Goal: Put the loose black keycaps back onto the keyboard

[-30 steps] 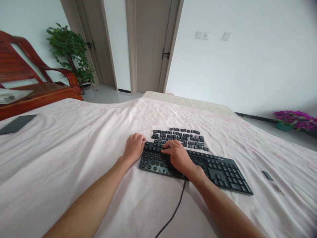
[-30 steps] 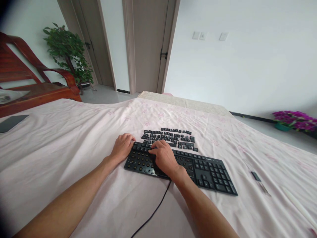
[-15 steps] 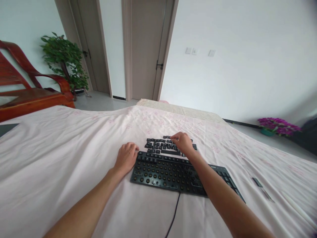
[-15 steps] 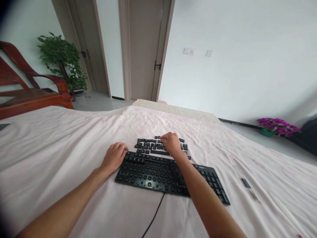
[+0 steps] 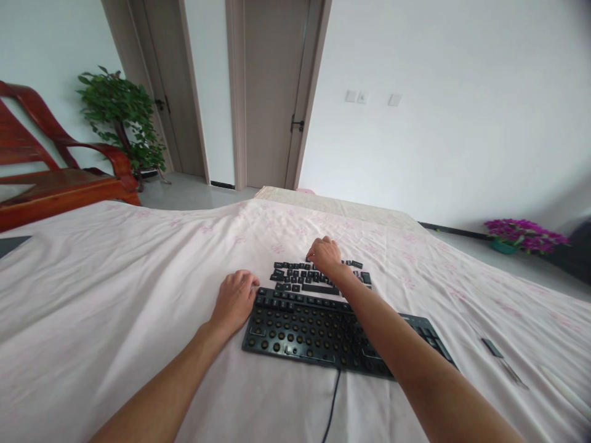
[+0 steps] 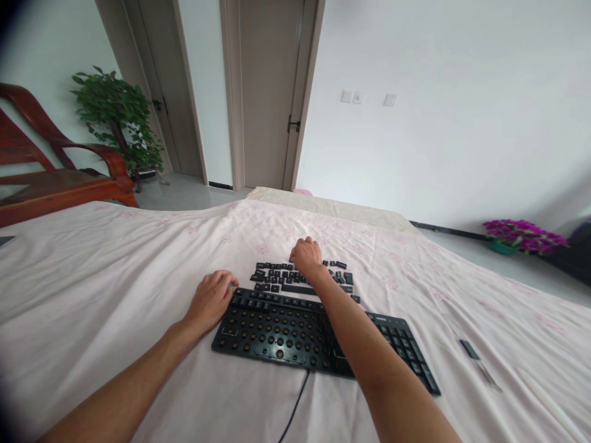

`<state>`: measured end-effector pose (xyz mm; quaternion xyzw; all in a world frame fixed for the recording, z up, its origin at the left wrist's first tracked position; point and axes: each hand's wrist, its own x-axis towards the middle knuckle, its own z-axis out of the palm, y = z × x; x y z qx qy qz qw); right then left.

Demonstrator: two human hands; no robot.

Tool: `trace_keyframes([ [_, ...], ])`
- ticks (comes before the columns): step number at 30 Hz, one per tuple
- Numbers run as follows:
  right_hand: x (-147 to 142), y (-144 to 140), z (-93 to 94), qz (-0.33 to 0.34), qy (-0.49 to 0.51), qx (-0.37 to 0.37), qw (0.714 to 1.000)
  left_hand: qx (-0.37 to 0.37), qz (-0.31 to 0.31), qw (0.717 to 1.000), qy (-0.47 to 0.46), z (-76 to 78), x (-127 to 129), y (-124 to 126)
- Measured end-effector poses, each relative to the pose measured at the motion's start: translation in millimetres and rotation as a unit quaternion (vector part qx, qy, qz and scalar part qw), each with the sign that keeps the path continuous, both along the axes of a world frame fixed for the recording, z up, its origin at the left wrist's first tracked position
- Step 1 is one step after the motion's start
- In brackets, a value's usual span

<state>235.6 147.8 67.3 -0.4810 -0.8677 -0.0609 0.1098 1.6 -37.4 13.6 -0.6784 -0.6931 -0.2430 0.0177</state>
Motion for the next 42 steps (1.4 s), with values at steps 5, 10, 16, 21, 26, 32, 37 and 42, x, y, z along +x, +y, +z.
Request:
trace_keyframes([
  [5, -3, 5, -4.1, -0.006, -0.033, -0.003, 0.999, -0.005, 0.001, 1.0, -0.007, 0.7, 1, -1],
  [10, -7, 9, -4.7, 0.014, -0.061, -0.013, 0.998, -0.007, 0.002, 1.0, -0.008, 1.1, 1, 0],
  [16, -8, 13, -5.4, 0.057, -0.051, -0.031, 0.997, -0.017, 0.003, 1.0, -0.007, 2.0, 0, 0],
  [21, -8, 11, -1.3, 0.075, -0.002, -0.05, 0.996, -0.02, 0.006, 1.0, -0.005, 2.3, 0, -1],
  [26, -6, -14, 6.2, 0.031, 0.149, -0.088, 0.984, -0.017, 0.006, 1.0, -0.008, 3.0, 1, -1],
  [32, 4, -80, 13.8, 0.022, 0.589, -0.361, 0.722, -0.012, 0.002, 1.0, 0.001, 3.4, 1, -2],
  [37, 9, -124, 21.1, 0.005, 0.653, -0.499, 0.57, -0.006, 0.001, 1.0, 0.0, 2.6, 1, -2],
  [42, 5, -147, 31.0, -0.012, 0.69, -0.55, 0.47, -0.002, -0.004, 1.0, 0.007, 2.2, 1, -2],
])
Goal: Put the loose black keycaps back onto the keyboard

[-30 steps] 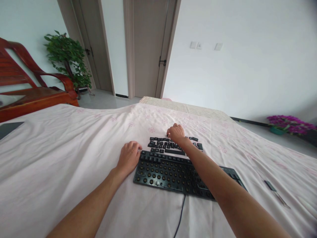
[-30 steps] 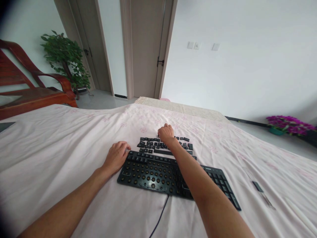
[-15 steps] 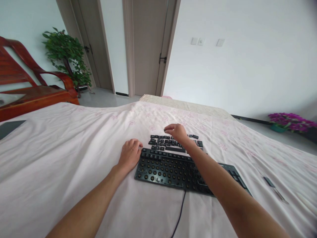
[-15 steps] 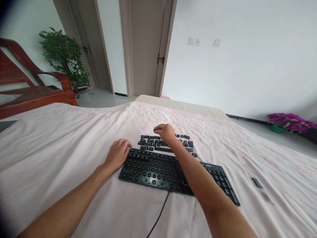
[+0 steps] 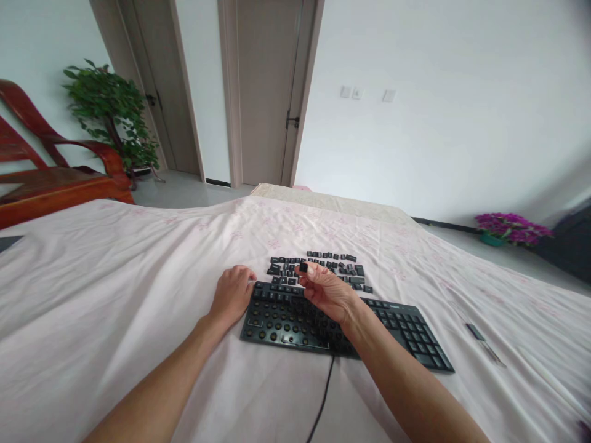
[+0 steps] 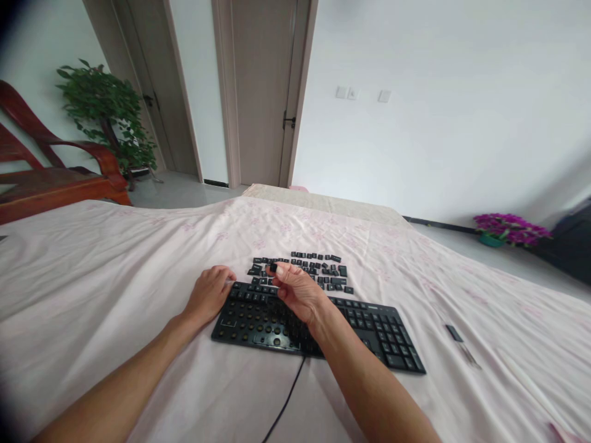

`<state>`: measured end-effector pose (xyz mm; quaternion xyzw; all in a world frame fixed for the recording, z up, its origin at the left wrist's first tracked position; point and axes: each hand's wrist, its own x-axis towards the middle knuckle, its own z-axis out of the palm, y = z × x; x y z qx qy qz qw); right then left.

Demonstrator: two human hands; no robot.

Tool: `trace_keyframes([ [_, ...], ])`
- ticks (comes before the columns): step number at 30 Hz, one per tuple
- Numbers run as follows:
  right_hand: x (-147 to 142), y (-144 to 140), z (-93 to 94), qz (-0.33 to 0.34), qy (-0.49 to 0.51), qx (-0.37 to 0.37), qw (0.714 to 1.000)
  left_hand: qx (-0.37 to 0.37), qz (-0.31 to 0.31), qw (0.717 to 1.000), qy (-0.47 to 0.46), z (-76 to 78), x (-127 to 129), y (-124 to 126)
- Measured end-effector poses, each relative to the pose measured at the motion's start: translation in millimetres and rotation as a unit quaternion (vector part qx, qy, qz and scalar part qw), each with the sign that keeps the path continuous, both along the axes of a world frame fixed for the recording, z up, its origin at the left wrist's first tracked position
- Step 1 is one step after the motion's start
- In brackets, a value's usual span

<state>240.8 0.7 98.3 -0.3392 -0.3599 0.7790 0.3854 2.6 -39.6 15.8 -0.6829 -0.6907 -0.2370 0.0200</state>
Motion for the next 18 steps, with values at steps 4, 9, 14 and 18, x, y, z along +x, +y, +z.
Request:
trace_keyframes([
  [4, -4, -9, 7.8, -0.034, 0.012, 0.006, 0.999, -0.001, 0.005, 1.0, 0.004, -0.1, 0, 1],
  [9, -8, -20, 10.2, -0.114, -0.016, 0.069, 0.991, -0.008, 0.012, 1.0, -0.004, -0.6, 1, 2],
  [14, -9, -30, 11.0, -0.153, -0.04, 0.105, 0.982, -0.004, 0.007, 1.0, -0.005, -2.3, 0, 3],
  [18, -3, -28, 2.4, -0.155, -0.086, 0.156, 0.972, -0.003, 0.007, 1.0, 0.0, -2.9, 0, 3],
])
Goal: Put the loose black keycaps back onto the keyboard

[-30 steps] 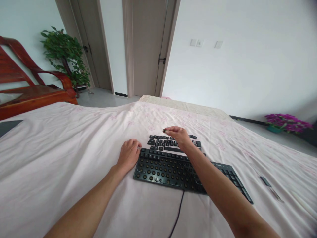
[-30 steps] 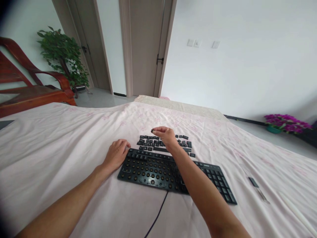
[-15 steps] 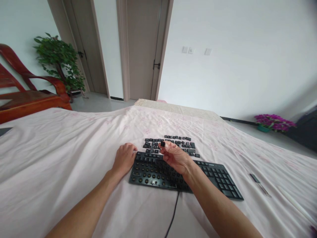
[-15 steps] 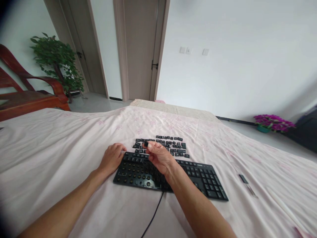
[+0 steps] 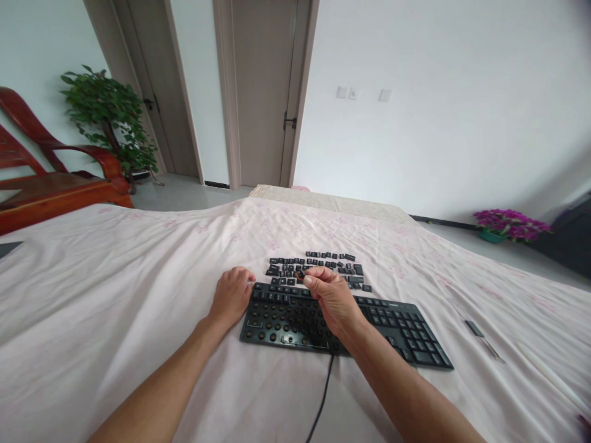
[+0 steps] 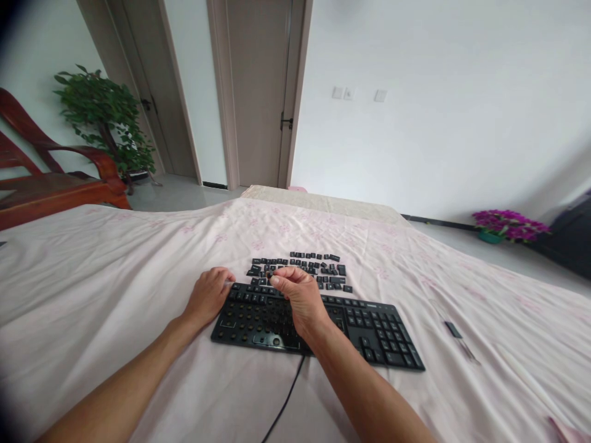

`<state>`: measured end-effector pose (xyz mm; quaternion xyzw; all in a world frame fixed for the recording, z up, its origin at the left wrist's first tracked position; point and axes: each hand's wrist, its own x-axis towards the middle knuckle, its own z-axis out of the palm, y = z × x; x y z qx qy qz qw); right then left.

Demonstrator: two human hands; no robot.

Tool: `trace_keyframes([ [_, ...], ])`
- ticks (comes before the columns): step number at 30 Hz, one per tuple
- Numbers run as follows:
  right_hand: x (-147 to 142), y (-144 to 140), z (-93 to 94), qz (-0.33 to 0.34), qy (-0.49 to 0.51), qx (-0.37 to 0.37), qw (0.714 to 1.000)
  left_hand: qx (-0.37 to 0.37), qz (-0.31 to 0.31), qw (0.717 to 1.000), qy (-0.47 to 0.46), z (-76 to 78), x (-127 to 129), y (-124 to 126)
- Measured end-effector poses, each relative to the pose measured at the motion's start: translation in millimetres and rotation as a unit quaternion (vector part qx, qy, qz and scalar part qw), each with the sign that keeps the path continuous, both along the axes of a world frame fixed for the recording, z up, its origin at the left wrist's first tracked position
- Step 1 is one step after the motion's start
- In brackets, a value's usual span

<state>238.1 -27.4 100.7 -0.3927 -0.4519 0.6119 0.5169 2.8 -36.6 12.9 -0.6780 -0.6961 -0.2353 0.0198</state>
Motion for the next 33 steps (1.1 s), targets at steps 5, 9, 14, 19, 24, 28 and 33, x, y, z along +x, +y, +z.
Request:
trace_keyframes([
  [5, 23, 9, -30.8, -0.026, -0.257, 0.158, 0.953, 0.0, -0.006, 1.0, -0.003, 0.7, -1, -1],
  [9, 36, 8, -47.2, -0.01, -0.431, 0.306, 0.849, 0.004, -0.007, 1.0, -0.002, 0.3, -1, -1],
  [14, 32, 5, -46.0, 0.018, -0.485, 0.407, 0.774, 0.006, -0.01, 1.0, -0.003, 0.1, -2, -1],
  [19, 24, 8, -45.3, 0.032, -0.515, 0.441, 0.734, 0.006, -0.007, 1.0, -0.001, 1.5, -1, -2],
  [24, 21, 10, -46.4, 0.046, -0.532, 0.457, 0.712, 0.003, -0.003, 1.0, 0.0, 3.3, 0, -3],
  [28, 18, 8, -46.7, 0.052, -0.546, 0.464, 0.696, 0.001, -0.001, 1.0, 0.0, 4.3, 0, -4],
  [33, 16, 5, -46.4, 0.061, -0.564, 0.476, 0.672, -0.006, -0.001, 1.0, -0.003, 5.7, 1, -5],
])
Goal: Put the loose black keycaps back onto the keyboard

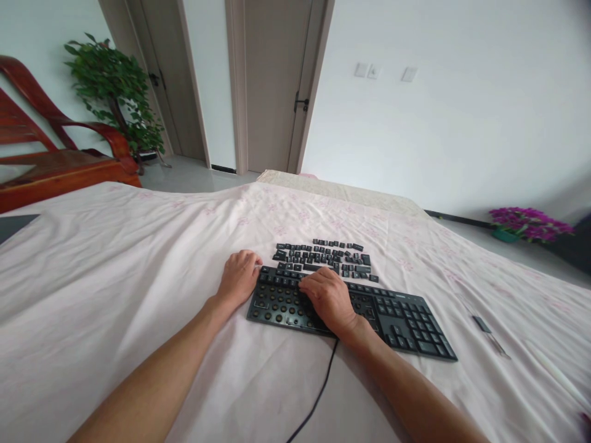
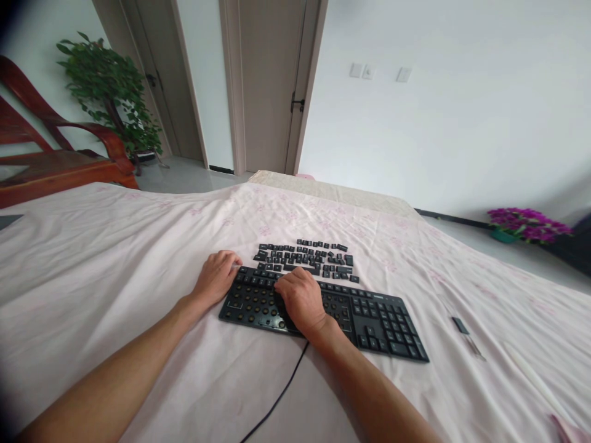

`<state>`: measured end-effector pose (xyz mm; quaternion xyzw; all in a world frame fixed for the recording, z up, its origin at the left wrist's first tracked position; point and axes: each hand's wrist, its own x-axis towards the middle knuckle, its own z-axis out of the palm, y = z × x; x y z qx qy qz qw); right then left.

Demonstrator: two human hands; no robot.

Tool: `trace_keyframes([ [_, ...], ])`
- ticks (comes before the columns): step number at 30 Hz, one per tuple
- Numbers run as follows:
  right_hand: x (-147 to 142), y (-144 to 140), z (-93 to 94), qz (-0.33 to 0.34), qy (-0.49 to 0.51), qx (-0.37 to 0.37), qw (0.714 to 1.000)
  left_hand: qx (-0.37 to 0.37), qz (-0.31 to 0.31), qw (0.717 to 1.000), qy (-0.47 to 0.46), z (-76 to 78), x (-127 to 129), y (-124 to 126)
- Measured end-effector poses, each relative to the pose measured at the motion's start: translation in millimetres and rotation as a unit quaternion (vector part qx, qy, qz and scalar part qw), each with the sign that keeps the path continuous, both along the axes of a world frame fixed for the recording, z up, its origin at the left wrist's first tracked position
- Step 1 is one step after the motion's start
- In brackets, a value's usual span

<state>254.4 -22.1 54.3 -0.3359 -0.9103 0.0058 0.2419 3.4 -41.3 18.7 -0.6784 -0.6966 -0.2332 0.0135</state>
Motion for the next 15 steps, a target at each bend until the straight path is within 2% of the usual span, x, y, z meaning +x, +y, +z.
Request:
trace_keyframes([
  [15, -1.0, 0.1, -3.9, 0.025, 0.049, -0.022, 0.998, -0.001, 0.0, 1.0, 0.005, -1.5, -0.4, -0.9],
])
